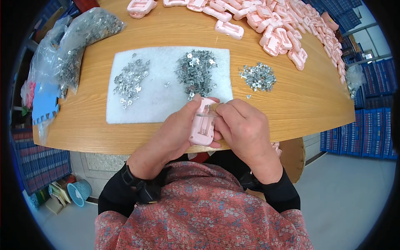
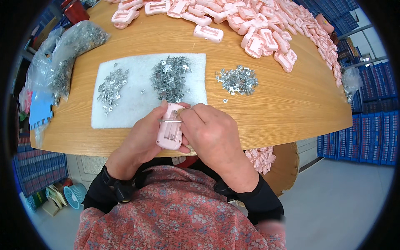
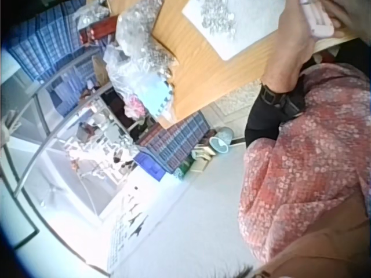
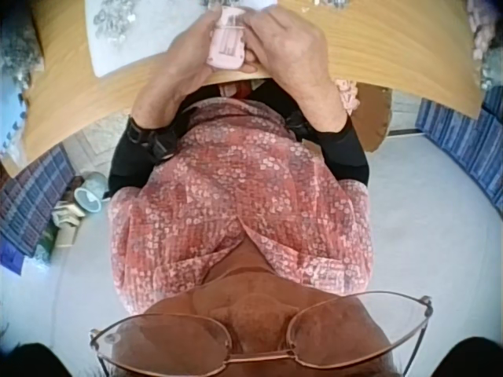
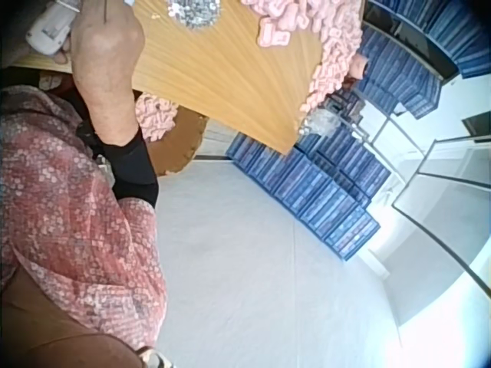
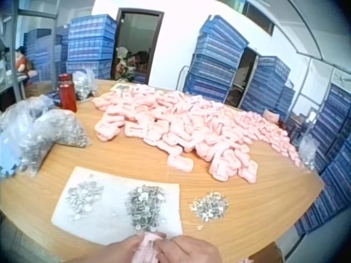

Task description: The person assembles pink plastic hair clips by inserting small metal components into the clips using a thin metal tool. They pick up a clip, insert the metal piece, and place the finished clip on the table, repeating this process throughout the video.

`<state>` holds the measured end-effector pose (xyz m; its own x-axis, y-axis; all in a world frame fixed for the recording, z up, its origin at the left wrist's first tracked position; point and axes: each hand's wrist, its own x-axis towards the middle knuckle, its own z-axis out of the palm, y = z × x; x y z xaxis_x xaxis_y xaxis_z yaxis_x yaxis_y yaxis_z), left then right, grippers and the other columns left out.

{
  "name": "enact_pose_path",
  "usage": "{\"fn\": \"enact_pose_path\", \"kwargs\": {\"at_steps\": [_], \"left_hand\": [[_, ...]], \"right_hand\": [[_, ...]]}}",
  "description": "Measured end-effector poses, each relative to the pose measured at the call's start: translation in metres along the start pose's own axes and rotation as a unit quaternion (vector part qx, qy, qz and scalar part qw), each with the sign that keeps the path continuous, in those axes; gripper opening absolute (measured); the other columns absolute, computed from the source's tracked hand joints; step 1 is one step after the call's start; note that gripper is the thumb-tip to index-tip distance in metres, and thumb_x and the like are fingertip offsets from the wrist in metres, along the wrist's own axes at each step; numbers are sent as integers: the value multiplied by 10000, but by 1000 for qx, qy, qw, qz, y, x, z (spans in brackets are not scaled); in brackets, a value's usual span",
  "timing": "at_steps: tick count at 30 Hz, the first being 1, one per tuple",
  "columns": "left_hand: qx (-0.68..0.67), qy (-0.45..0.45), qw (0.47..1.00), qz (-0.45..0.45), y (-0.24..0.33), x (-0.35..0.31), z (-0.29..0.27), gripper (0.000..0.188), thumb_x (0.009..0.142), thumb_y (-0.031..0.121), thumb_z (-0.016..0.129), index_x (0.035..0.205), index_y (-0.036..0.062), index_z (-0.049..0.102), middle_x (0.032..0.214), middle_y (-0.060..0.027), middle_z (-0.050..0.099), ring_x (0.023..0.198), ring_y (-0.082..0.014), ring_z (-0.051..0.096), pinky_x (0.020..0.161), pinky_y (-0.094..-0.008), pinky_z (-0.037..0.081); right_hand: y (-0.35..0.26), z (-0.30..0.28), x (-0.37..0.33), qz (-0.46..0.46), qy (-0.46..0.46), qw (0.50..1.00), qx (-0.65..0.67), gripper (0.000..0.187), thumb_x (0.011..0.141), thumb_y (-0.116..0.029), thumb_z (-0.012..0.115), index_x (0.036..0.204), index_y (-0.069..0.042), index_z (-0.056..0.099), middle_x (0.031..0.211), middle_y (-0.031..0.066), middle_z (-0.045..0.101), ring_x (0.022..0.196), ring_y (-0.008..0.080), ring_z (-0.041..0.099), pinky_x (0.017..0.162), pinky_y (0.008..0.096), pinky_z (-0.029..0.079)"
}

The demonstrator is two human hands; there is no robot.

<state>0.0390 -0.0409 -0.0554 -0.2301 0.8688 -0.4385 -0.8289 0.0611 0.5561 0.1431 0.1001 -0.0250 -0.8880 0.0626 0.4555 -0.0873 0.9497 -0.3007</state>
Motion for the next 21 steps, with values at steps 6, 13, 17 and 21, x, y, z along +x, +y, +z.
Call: {"fn": "enact_pose_path", "kwargs": {"at_steps": [6, 13, 17, 21], "left_hand": [[0, 9, 1000, 10, 1, 0, 1, 545, 1071, 403, 181, 1363, 40, 463, 1075, -152, 645, 913, -269, 691, 754, -445, 613], [2, 5, 1000, 5, 2, -3, 3, 551, 1069, 420, 197, 1358, 34, 463, 1068, -155, 646, 876, -268, 691, 718, -430, 616], [-2, 4, 1000, 7, 1, -2, 3, 545, 1065, 443, 210, 1298, 42, 496, 1017, -144, 654, 815, -253, 688, 683, -413, 612], [8, -24, 1000, -4, 2, -1, 0, 530, 1063, 461, 221, 1224, 50, 514, 926, -130, 664, 771, -236, 688, 668, -400, 607]], "right_hand": [[-6, -5, -2, -31, 0, 999, -5, 164, 687, -64, 712, 827, -51, 629, 710, 61, 511, 621, 244, 583, 531, 373, 470], [-6, -8, -8, 61, -4, 996, 57, 291, 743, -46, 713, 1033, -48, 681, 776, 81, 569, 657, 262, 610, 566, 369, 501], [-1, -5, -9, 69, 18, 992, 105, 323, 781, -61, 709, 1102, -61, 672, 821, 103, 595, 687, 275, 626, 586, 361, 514], [-5, -8, -6, 161, -2, 969, 185, 253, 826, -71, 696, 1078, -52, 677, 847, 117, 606, 697, 250, 636, 594, 341, 512]]}}
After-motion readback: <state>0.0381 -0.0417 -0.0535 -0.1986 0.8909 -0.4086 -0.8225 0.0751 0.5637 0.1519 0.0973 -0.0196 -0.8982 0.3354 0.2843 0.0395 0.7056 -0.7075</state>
